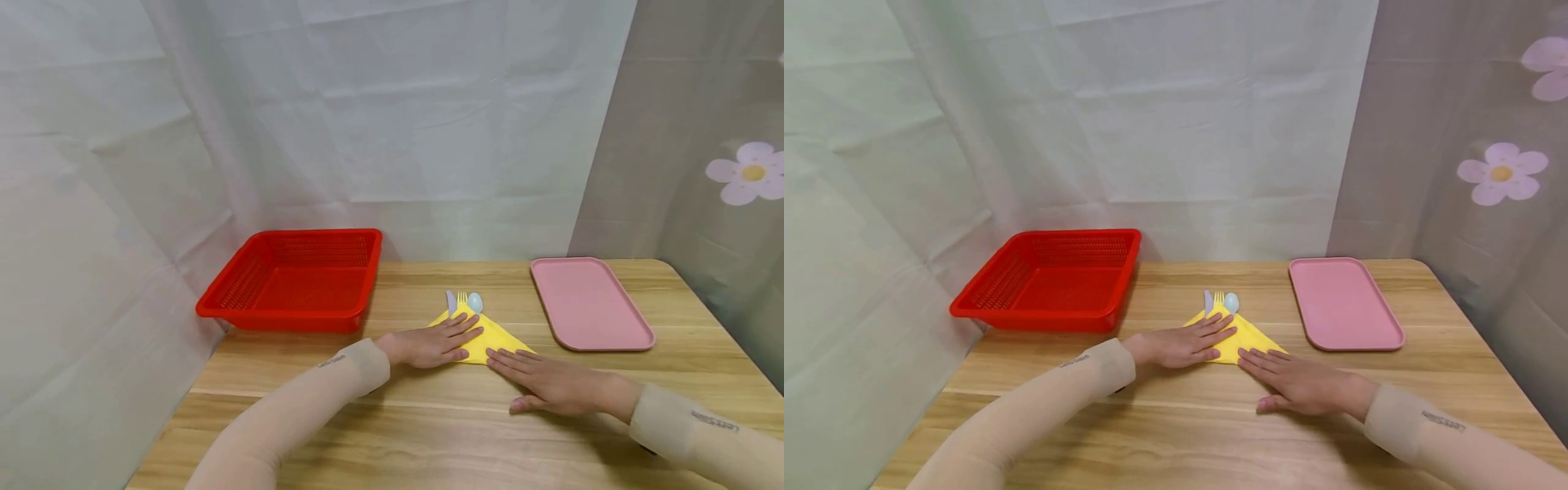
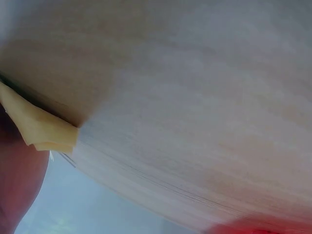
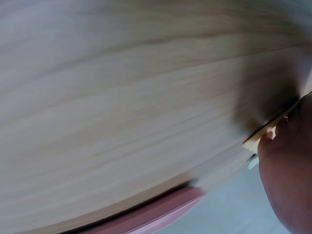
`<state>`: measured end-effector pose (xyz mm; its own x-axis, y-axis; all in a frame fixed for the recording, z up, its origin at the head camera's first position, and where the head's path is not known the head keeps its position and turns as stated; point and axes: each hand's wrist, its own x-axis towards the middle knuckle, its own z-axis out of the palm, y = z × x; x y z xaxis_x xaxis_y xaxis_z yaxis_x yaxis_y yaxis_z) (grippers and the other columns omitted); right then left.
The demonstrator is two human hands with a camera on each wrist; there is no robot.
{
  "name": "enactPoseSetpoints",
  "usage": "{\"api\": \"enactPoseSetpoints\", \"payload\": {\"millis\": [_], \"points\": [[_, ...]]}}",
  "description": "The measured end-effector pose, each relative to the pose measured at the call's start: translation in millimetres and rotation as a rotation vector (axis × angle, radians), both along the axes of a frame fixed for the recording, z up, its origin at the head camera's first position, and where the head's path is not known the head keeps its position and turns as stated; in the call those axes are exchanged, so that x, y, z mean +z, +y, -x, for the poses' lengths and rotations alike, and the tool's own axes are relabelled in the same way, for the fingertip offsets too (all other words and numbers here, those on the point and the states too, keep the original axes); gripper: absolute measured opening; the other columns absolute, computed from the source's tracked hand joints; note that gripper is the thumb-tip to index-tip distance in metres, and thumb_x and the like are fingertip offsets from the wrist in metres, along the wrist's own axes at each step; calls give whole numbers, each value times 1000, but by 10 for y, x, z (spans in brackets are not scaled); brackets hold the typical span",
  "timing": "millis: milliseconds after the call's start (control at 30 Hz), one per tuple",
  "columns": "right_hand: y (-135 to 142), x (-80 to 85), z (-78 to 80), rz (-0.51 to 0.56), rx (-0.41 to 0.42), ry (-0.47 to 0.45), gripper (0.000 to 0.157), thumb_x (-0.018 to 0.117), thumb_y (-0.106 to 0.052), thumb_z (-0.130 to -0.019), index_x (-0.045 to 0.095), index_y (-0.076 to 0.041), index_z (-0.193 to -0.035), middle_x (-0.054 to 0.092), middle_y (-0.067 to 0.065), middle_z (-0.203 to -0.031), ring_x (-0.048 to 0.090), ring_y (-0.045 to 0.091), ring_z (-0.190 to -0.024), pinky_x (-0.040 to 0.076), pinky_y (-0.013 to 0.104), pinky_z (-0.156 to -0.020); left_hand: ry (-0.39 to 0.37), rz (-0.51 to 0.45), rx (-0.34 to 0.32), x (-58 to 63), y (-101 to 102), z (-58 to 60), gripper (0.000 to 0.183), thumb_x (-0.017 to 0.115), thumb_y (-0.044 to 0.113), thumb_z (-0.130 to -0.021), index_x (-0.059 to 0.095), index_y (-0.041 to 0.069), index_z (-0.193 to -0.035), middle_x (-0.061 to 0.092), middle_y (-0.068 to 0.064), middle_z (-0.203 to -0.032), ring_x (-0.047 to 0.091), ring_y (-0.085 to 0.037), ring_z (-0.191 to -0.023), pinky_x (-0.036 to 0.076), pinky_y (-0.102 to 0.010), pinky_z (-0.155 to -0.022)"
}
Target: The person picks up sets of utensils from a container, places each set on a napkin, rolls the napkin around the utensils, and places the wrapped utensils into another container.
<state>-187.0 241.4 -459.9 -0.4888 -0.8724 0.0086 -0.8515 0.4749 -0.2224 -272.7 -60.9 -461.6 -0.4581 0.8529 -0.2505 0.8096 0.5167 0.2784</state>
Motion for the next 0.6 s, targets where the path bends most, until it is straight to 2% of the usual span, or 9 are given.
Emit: {"api": "enactPoseSetpoints", "payload": {"millis": [133, 233, 333, 433, 600], "points": [[162, 12, -48, 10, -32, -12, 70, 49, -47, -109, 32, -7, -164, 32, 14, -168, 39, 37, -149, 32, 42, -123, 6, 34, 10, -14, 19, 12, 65, 22, 52, -113, -3, 28, -168, -17, 9, -173, -19, -13, -157, -3, -33, -128], [293, 20, -81, 29, -44, -4, 69, 51, -46, -109, 34, -7, -163, 34, 13, -167, 42, 37, -147, 18, 24, -126, 5, 33, 14, 3, 17, 0, 65, 23, 50, -113, -2, 28, -169, -16, 8, -173, -18, -14, -158, -2, -34, -129], [431, 18, -118, 50, -57, 11, 67, 53, -44, -109, 36, -7, -162, 37, 13, -166, 44, 37, -146, 6, 11, -121, 5, 13, 6, 21, 14, -14, 65, 25, 49, -114, 0, 25, -169, -14, 5, -174, -15, -16, -159, 0, -35, -129], [557, 18, -155, 57, -73, 25, 65, 54, -42, -108, 38, -7, -161, 39, 13, -165, 45, 37, -145, 3, 6, -118, 5, -1, -3, 16, 12, -12, 65, 26, 48, -114, 1, 24, -169, -13, 3, -175, -14, -19, -160, 0, -36, -129], [671, 20, -180, 68, -80, 58, 62, 56, -38, -108, 41, -7, -160, 42, 13, -163, 46, 34, -145, 5, 6, -118, 18, -4, -15, -14, 4, 18, 65, 24, 50, -114, 1, 24, -169, -14, 4, -174, -15, -19, -159, 0, -35, -129]]}}
